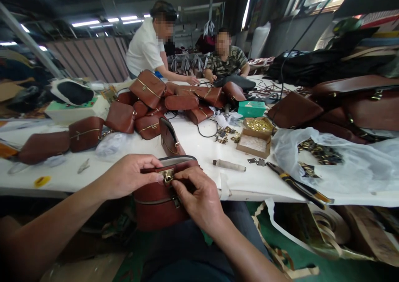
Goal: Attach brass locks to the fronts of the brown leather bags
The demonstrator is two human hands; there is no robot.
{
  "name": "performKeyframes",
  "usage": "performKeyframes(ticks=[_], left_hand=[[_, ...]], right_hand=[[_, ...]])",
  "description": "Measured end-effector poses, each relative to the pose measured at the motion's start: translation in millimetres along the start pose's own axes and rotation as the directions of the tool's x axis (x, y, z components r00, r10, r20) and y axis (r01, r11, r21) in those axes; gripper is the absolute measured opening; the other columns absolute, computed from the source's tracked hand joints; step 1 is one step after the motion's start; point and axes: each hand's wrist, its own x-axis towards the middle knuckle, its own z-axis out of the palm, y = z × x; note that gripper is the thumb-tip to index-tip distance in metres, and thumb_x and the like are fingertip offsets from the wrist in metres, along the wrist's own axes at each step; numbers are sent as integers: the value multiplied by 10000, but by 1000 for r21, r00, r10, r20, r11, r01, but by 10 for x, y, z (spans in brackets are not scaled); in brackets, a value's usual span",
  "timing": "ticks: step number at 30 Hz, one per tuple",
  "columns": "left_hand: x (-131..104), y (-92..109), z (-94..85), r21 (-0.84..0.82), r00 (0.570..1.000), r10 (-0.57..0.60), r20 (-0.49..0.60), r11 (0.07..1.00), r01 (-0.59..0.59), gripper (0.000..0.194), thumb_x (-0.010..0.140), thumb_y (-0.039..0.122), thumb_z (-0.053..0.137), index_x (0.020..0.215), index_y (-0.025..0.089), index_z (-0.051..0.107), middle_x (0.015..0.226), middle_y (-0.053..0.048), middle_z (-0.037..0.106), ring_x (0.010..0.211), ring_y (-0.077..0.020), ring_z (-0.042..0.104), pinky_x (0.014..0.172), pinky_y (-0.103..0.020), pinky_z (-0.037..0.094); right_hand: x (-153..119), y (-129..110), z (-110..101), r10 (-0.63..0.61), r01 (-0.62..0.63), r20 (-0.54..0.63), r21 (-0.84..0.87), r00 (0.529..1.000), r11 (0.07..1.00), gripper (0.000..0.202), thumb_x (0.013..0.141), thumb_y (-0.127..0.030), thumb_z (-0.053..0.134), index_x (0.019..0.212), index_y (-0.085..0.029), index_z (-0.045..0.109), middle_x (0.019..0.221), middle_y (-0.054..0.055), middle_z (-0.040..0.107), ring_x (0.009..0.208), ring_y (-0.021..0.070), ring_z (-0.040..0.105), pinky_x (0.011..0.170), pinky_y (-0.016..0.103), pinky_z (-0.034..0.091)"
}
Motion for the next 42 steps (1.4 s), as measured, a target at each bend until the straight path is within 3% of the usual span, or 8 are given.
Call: performKeyframes(ticks=[8,14,20,26,30,35,42], left_hand=[[-109,-31,133,88,994,111,-6,990,-110,241,904,254,691,1134,239,760,1111,15,794,999,-179,736,906,-249,531],[-207,-23,232,109,992,104,-77,989,-96,291,897,184,663,1169,226,760,1159,17,792,1064,-169,732,951,-218,532],[-195,36,332,99,992,54,-110,994,-43,292,879,181,668,1150,216,770,1122,18,799,1015,-165,742,909,-214,554],[-206,143,397,201,987,95,-128,977,-68,285,883,199,674,1146,217,781,1137,9,798,1022,-176,744,996,-260,546],[-191,176,412,229,986,95,-138,972,-61,287,875,202,685,1143,218,788,1132,14,801,1023,-167,745,991,-242,550],[-192,185,446,223,985,84,-148,973,-50,286,889,219,677,1151,216,791,1113,4,809,1008,-174,756,957,-238,577],[-243,207,457,289,976,84,-201,957,-23,290,880,239,683,1147,212,795,1106,-6,811,977,-189,761,958,-266,585]], right_hand=[[-78,14,247,-9,-3,-123,-95,992,995,69,932,-256,738,875,-225,712,851,17,717,777,165,659,715,288,496],[-146,62,328,72,-72,-154,4,985,997,126,936,-301,729,857,-208,697,826,8,723,743,150,660,712,270,487],[-143,59,250,223,-217,-39,123,974,968,221,964,-374,675,829,-201,654,738,-4,691,637,137,610,600,245,443],[-141,93,56,140,-121,85,-195,986,973,252,1022,-419,584,878,-220,642,749,0,694,623,142,611,596,264,371],[-135,121,24,51,-22,107,-262,993,965,298,1054,-379,517,831,-216,630,732,7,675,630,141,602,609,273,340],[-154,167,93,18,-7,66,-166,998,986,314,1059,-342,499,788,-212,592,699,-8,629,604,123,563,615,264,346],[-201,144,195,80,-79,-12,37,997,996,325,1051,-346,526,757,-216,573,696,-19,612,621,121,557,625,243,394]])
